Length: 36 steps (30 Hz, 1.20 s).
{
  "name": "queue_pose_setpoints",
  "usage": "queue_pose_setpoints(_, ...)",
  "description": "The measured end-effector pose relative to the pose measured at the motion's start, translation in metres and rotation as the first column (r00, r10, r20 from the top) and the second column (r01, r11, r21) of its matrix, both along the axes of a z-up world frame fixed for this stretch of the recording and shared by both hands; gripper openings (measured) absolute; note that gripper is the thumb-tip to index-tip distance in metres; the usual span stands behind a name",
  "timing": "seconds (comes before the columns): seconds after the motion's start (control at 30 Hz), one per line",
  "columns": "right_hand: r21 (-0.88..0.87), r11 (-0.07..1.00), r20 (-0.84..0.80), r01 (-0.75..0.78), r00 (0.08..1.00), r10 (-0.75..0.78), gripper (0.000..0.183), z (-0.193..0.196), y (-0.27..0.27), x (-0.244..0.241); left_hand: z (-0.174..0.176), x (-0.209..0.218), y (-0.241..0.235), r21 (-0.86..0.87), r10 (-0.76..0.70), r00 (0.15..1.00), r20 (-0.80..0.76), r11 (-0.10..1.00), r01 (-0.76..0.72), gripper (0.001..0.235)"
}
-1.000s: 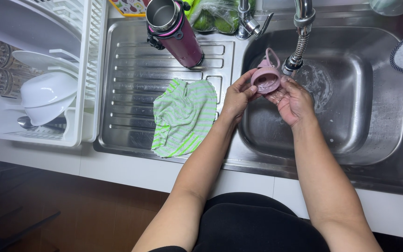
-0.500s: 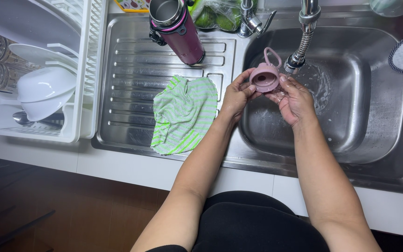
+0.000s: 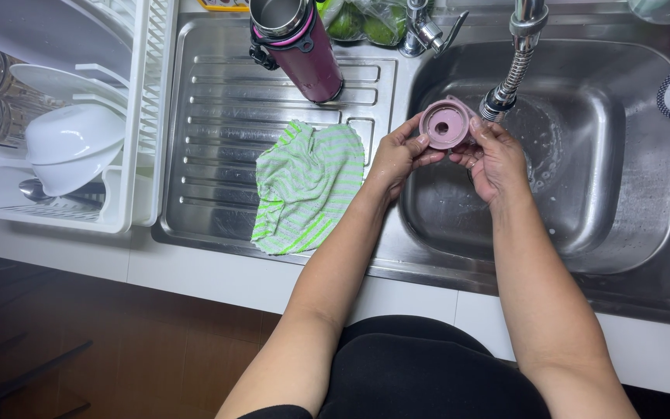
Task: The person washes a pink water bottle and its lid in a kitchen sink. They rinse the bottle, scrub the exterior with a sponge, rinse the lid and its components, and then reassemble the bottle before placing it in a dish rack.
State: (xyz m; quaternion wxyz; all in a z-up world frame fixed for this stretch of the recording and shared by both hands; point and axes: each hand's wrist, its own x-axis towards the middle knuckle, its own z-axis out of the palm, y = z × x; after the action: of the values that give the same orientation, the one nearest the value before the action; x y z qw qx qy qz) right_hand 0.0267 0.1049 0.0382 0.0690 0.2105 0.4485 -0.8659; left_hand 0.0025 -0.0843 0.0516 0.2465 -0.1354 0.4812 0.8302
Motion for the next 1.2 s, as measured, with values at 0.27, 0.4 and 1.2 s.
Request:
queue_pose_setpoints(0.27, 0.025, 0.999, 0.025, -0.032, 0.999, 0.032, 0.022, 0.012, -0.002, 0.001, -0.002, -0.002, -0.004, 0.009, -0.075, 0.997, 0.019, 0.997, 0.075, 0.049)
queue_pose_setpoints(0.4, 0.013, 1.0, 0.037, -0.027, 0.999, 0.026, 0.023, 0.009, -0.001, 0.001, -0.005, -0.003, -0.004, 0.012, -0.09, 0.996, 0.026, 0.996, 0.09, 0.05)
queue_pose_setpoints(1.2, 0.043, 0.999, 0.232, -0.019, 0.973, 0.009, 0.035, -0.006, 0.029, 0.018, -0.008, -0.007, 0.037, -0.207, -0.203, 0.972, -0.123, 0.963, 0.174, 0.057)
